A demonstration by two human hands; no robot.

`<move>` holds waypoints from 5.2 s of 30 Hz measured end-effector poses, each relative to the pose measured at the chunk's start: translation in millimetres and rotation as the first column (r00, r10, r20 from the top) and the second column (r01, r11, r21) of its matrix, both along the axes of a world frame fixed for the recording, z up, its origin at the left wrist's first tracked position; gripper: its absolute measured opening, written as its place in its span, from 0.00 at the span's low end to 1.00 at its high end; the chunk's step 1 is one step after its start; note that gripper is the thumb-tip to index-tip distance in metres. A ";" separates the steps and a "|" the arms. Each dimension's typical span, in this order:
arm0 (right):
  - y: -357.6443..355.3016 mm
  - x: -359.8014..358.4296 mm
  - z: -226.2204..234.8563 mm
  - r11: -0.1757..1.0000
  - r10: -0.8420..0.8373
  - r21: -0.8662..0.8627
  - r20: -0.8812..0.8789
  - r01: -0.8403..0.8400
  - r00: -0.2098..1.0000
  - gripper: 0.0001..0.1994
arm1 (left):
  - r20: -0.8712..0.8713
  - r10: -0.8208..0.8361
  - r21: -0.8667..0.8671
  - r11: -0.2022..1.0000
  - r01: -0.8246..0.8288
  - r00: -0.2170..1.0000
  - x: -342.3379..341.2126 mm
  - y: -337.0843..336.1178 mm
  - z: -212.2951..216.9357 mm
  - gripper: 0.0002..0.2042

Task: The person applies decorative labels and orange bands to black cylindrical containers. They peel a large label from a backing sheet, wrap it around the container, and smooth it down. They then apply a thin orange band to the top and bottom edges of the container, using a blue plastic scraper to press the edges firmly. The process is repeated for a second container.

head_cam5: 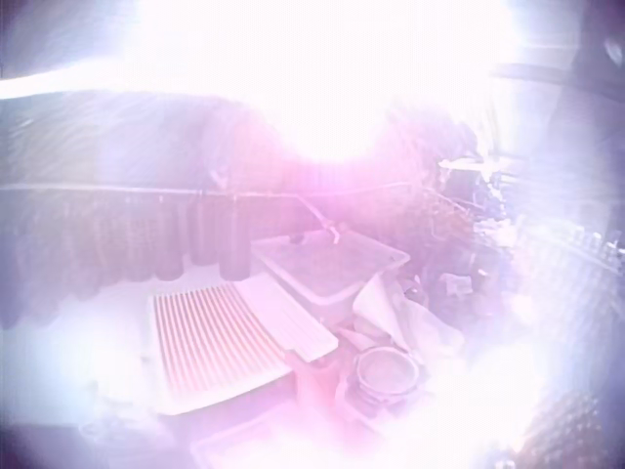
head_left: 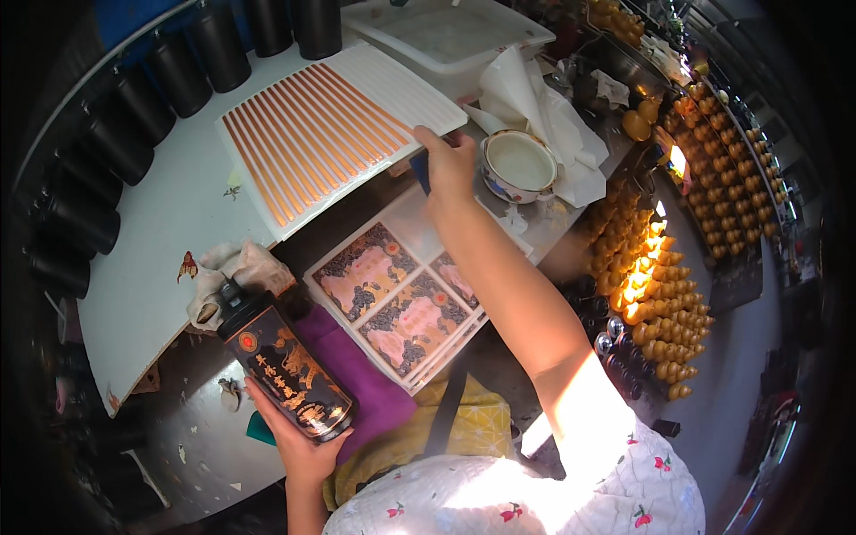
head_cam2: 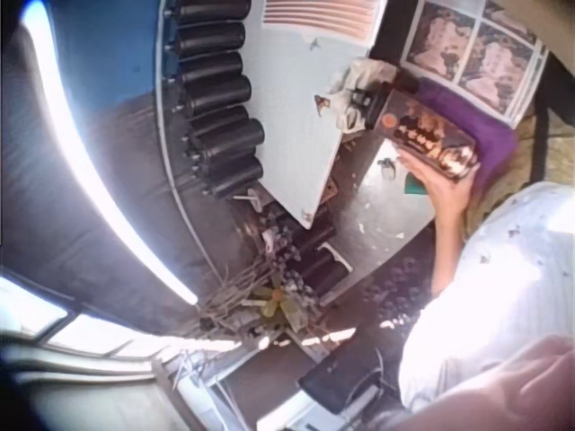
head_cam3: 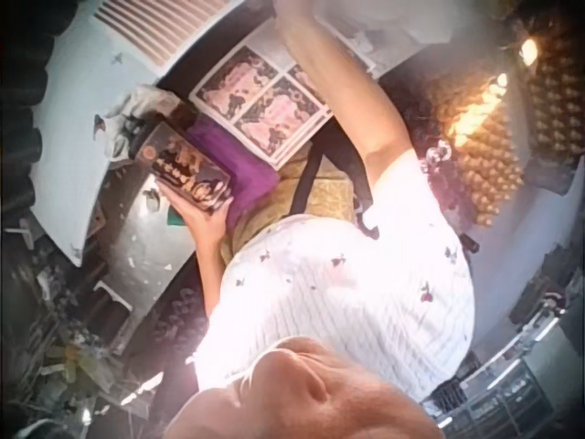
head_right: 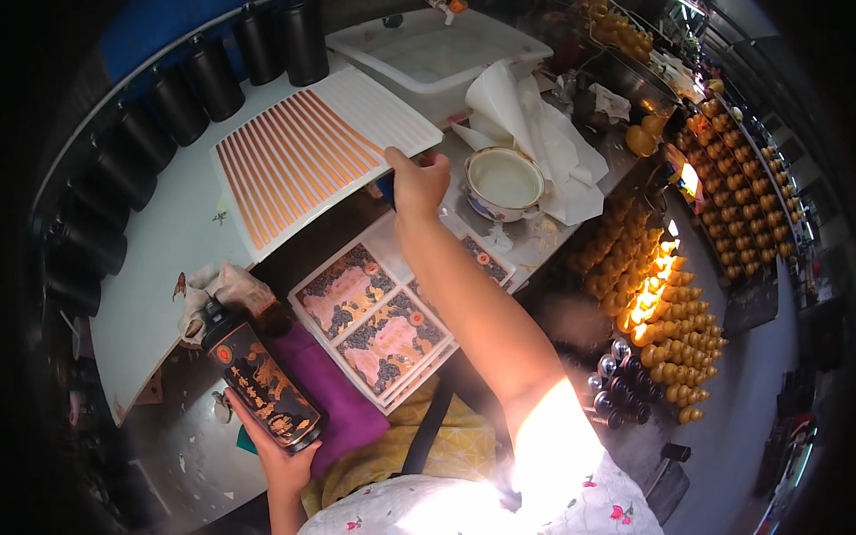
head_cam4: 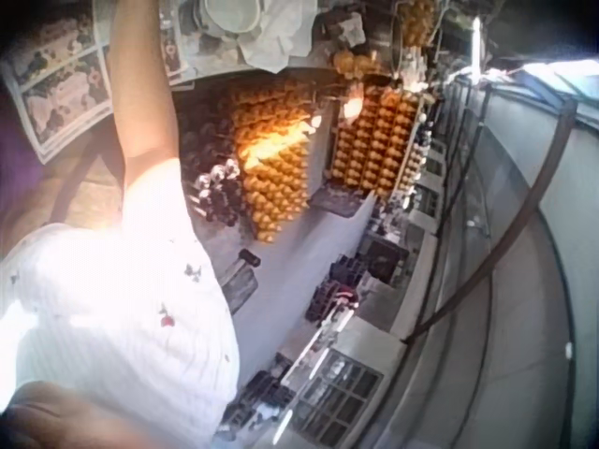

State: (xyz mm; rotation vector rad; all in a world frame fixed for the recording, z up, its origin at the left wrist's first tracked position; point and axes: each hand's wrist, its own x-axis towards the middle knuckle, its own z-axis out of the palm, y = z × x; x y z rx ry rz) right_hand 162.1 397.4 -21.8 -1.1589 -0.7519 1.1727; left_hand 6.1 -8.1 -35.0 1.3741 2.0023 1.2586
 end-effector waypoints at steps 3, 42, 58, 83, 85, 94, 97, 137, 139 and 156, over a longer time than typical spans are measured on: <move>-3.0 22.2 -1.8 1.000 -0.024 0.012 -0.082 0.025 0.996 0.24 | -0.017 0.005 0.002 1.000 -0.005 1.000 -2.3 -3.8 -3.8 0.72; -174.1 -28.5 182.1 0.296 0.853 0.356 0.320 -0.887 0.413 0.17 | 0.171 -0.403 0.246 0.901 0.357 0.899 -58.5 76.9 153.5 0.13; -153.8 -20.2 59.9 0.765 0.642 0.050 0.012 -0.642 0.767 0.12 | 0.279 0.166 0.164 0.962 -0.217 0.946 -91.8 55.2 63.0 0.08; -135.8 0.2 35.4 0.825 0.563 0.047 0.017 -0.563 0.826 0.12 | 0.382 0.230 0.103 0.952 -0.288 0.895 -88.8 65.6 45.0 0.06; -135.1 -0.1 35.0 0.824 0.564 0.051 0.026 -0.564 0.825 0.12 | 0.387 0.225 0.130 0.947 -0.294 0.894 -88.3 67.0 43.6 0.06; -133.2 0.2 31.4 0.829 0.559 0.039 -0.002 -0.558 0.829 0.11 | 0.349 0.236 0.128 0.947 -0.296 0.907 -88.4 69.8 39.8 0.06; -132.5 -0.3 30.8 0.831 0.556 0.037 -0.014 -0.555 0.831 0.10 | 0.354 0.239 0.125 0.946 -0.299 0.904 -88.1 70.8 39.0 0.06; -134.1 -4.0 25.5 0.762 0.648 0.082 -0.096 -0.643 0.756 0.18 | -0.330 0.090 0.023 0.996 -0.088 0.940 -7.0 40.5 70.1 0.36; -134.1 -3.1 25.4 0.754 0.656 0.103 -0.123 -0.648 0.744 0.19 | -0.454 0.106 -0.014 0.992 -0.126 0.885 1.8 52.0 83.9 0.26; -162.9 -29.6 55.0 0.662 0.746 0.175 -0.069 -0.729 0.662 0.07 | -0.438 -0.175 -0.128 0.983 0.132 0.882 -15.2 -20.0 14.3 0.68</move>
